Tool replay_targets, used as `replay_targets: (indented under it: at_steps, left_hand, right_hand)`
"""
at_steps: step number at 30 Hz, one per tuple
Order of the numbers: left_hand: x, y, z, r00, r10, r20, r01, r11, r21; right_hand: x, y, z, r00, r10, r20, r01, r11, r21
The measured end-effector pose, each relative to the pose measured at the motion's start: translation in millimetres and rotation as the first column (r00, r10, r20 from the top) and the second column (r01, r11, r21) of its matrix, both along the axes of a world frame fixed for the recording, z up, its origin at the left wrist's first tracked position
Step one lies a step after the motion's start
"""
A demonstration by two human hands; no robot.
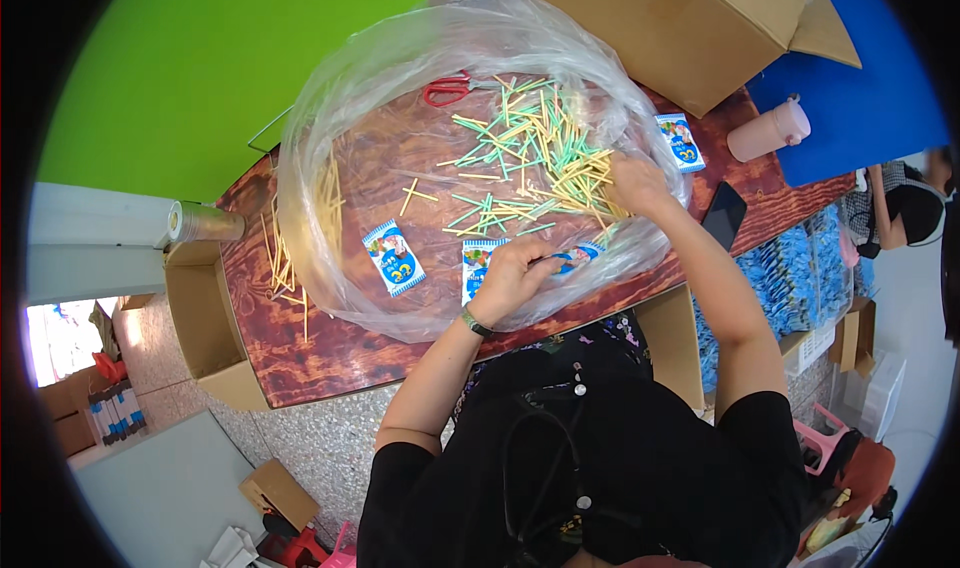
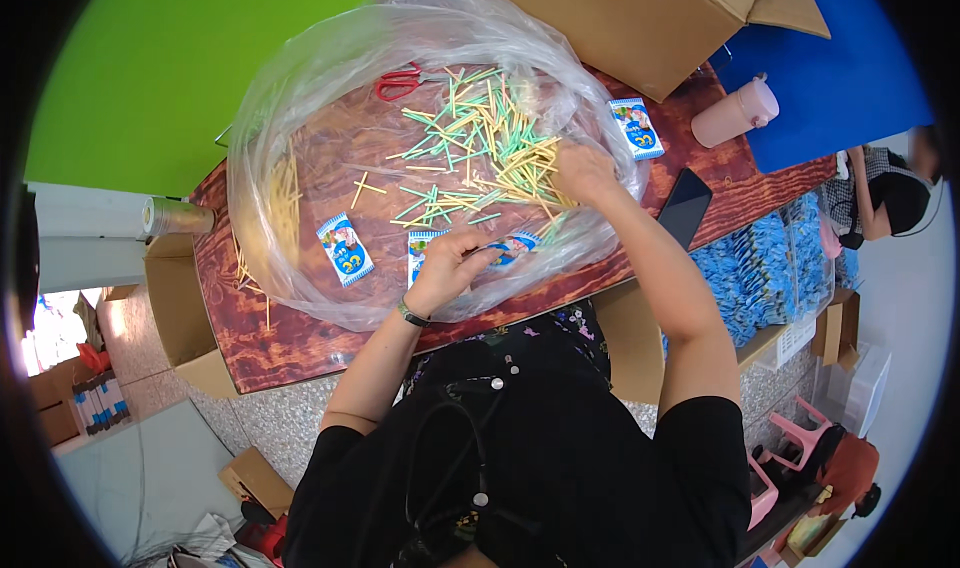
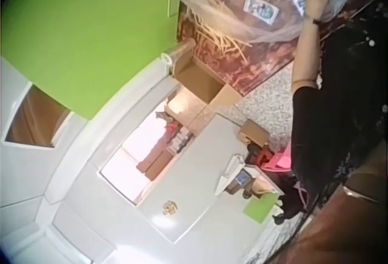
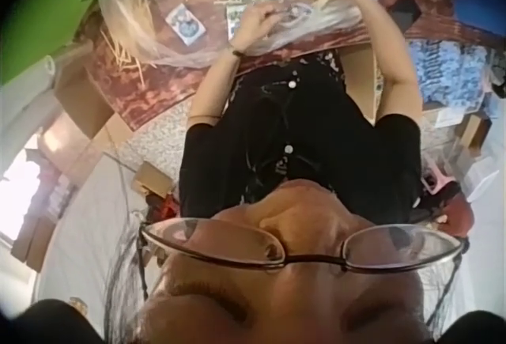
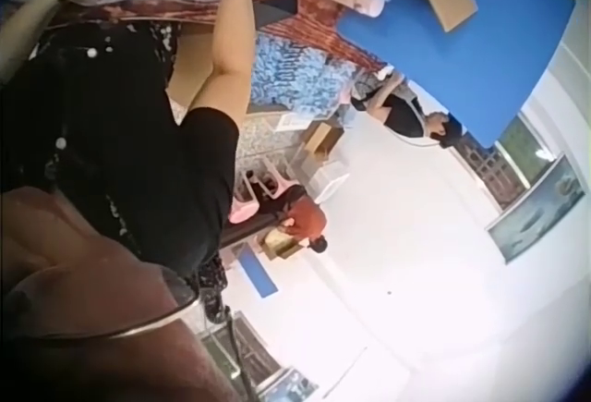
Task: Packaging small colored sticks into individual plastic bags at a factory workbench.
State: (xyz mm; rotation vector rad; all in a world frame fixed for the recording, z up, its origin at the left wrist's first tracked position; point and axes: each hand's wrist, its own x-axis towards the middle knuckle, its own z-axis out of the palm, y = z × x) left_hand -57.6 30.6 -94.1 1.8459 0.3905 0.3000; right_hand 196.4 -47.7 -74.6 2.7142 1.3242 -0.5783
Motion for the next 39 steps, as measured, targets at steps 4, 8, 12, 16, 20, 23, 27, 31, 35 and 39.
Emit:
replay_targets:
  at_steps: [4, 8, 12, 16, 20, 23, 27, 31, 35, 39]
  left_hand:
    - [-4, 7, 4, 0.991, 0.130, -0.001, -0.130, 0.991, -0.027]
    - [-6, 15, -12, 0.970, 0.244, -0.020, -0.245, 0.966, -0.083]
    - [-7, 17, -12, 0.954, 0.298, 0.039, -0.297, 0.954, -0.037]
    - [-3, 18, -4, 0.934, 0.356, 0.038, -0.329, 0.894, -0.306]
    - [-10, 21, -12, 0.963, 0.262, 0.065, -0.235, 0.932, -0.275]
    - [-7, 13, -9, 0.952, 0.290, 0.093, -0.247, 0.913, -0.324]
    - [-12, 13, 0, 0.944, 0.309, 0.113, -0.261, 0.913, -0.314]
    - [-24, 23, -22, 0.938, 0.335, 0.085, -0.319, 0.934, -0.162]
    - [-31, 25, -14, 0.906, 0.422, 0.026, -0.376, 0.831, -0.411]
    - [-29, 23, -29, 0.873, 0.459, 0.162, -0.441, 0.887, -0.136]
  right_hand:
    - [27, -21, -2, 0.988, 0.149, -0.043, -0.141, 0.980, 0.140]
    - [39, -29, 12, 0.909, 0.268, -0.318, -0.146, 0.922, 0.360]
    - [31, -32, 36, 0.688, 0.044, -0.724, 0.182, 0.956, 0.230]
    - [37, -30, 48, 0.650, 0.103, -0.753, 0.004, 0.990, 0.139]
    - [15, 5, 63, 0.856, 0.351, -0.380, -0.454, 0.862, -0.226]
    - [-3, 23, 46, 0.844, 0.528, -0.092, -0.495, 0.702, -0.513]
    - [-18, 30, 29, 0.853, 0.520, -0.040, -0.470, 0.735, -0.489]
    - [0, 23, 29, 0.787, 0.615, -0.036, -0.571, 0.706, -0.419]
    - [-35, 18, 73, 0.768, 0.640, -0.008, -0.607, 0.724, -0.327]
    - [-79, 7, 20, 0.792, 0.611, 0.025, -0.564, 0.745, -0.356]
